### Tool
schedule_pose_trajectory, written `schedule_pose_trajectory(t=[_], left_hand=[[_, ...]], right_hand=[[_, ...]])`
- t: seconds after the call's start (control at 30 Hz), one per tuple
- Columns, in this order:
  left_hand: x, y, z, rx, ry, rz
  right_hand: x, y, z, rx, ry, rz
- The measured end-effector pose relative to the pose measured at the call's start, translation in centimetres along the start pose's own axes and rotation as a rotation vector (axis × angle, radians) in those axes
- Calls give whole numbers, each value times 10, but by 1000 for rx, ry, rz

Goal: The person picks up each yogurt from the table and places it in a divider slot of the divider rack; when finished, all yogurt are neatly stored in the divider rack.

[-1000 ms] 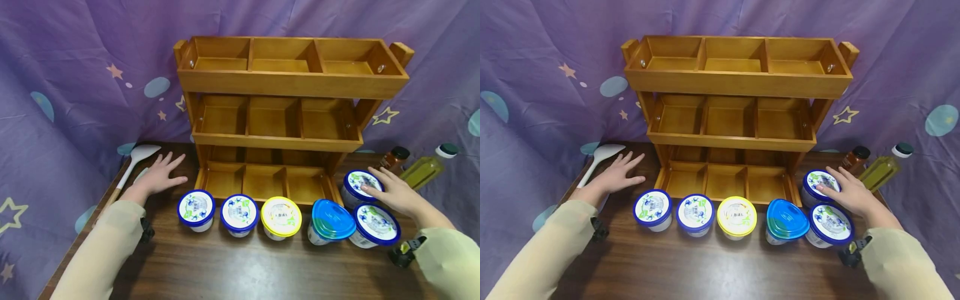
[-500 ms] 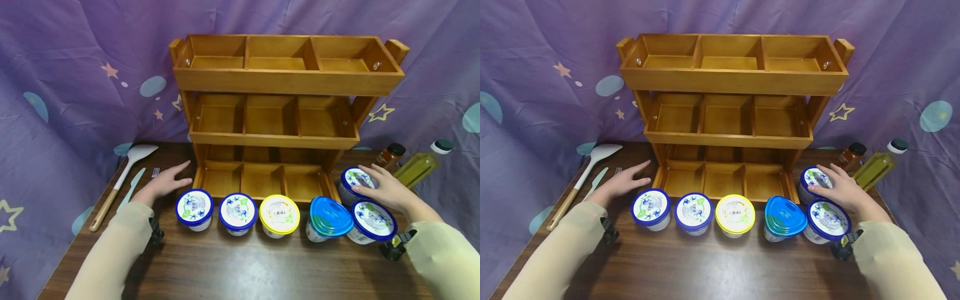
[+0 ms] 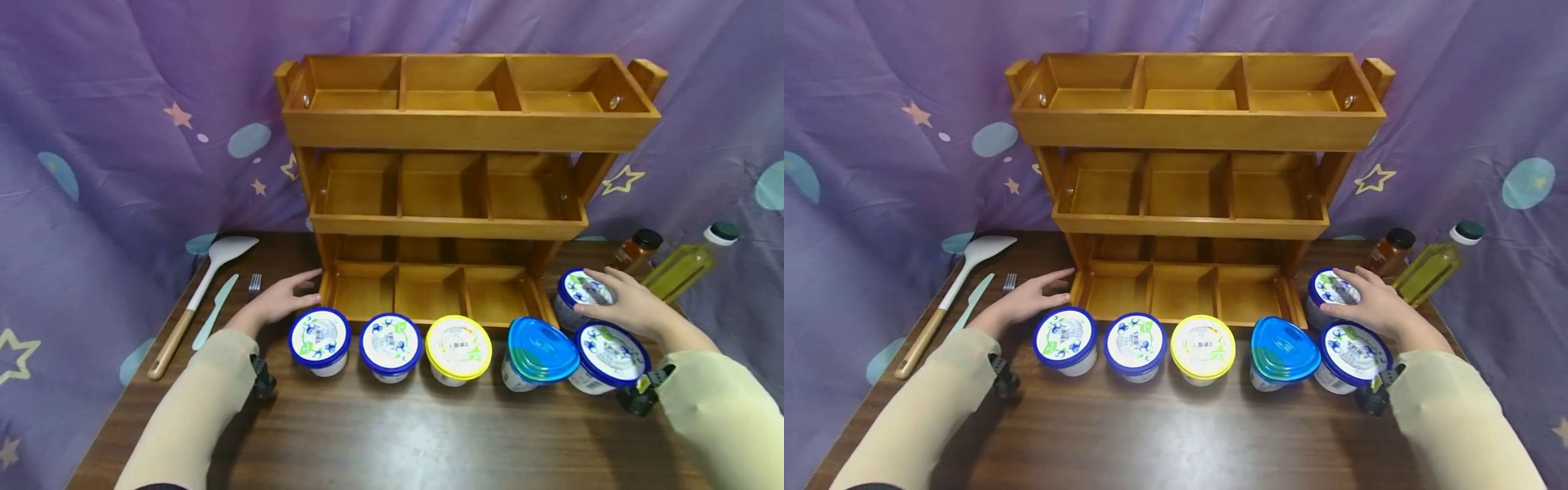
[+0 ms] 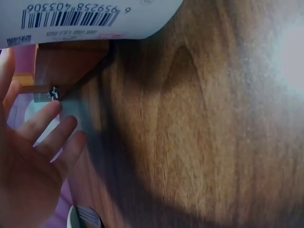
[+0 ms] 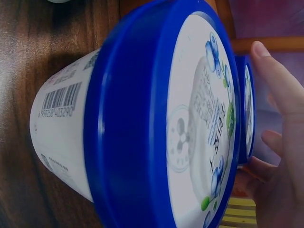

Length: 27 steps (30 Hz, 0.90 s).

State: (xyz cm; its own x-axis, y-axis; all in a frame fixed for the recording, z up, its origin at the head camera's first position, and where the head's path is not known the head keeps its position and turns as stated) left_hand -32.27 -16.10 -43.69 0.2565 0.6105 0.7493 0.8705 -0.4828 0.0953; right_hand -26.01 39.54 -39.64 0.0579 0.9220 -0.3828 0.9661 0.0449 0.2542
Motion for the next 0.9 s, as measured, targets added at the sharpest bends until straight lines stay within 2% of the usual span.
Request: schedule_pose_trajectory(t=[0.17,0.53,0.9], left_hand=[[-3,-4,2,-24,31,-11],[-10,-6,10,-1,105,-26],[-16,-11,16,3,103,-32]], right_hand=[[3,-1,0,0,25,-5],[14,-5,5,-19,7,28],[12,-8,5,44,-19,25]])
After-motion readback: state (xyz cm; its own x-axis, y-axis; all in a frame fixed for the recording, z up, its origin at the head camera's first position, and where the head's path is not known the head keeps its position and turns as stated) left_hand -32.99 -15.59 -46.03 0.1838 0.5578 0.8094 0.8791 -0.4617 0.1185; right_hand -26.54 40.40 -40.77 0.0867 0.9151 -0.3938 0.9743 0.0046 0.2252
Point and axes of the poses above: each hand's wrist, its own y-axis away from the middle knuckle, its own z-axis out of the palm, x = y × z, the point moved 8 cm from there along -y, towards the middle knuckle, and after that the axes turned 2 degrees about z, right-handed, at the moved point
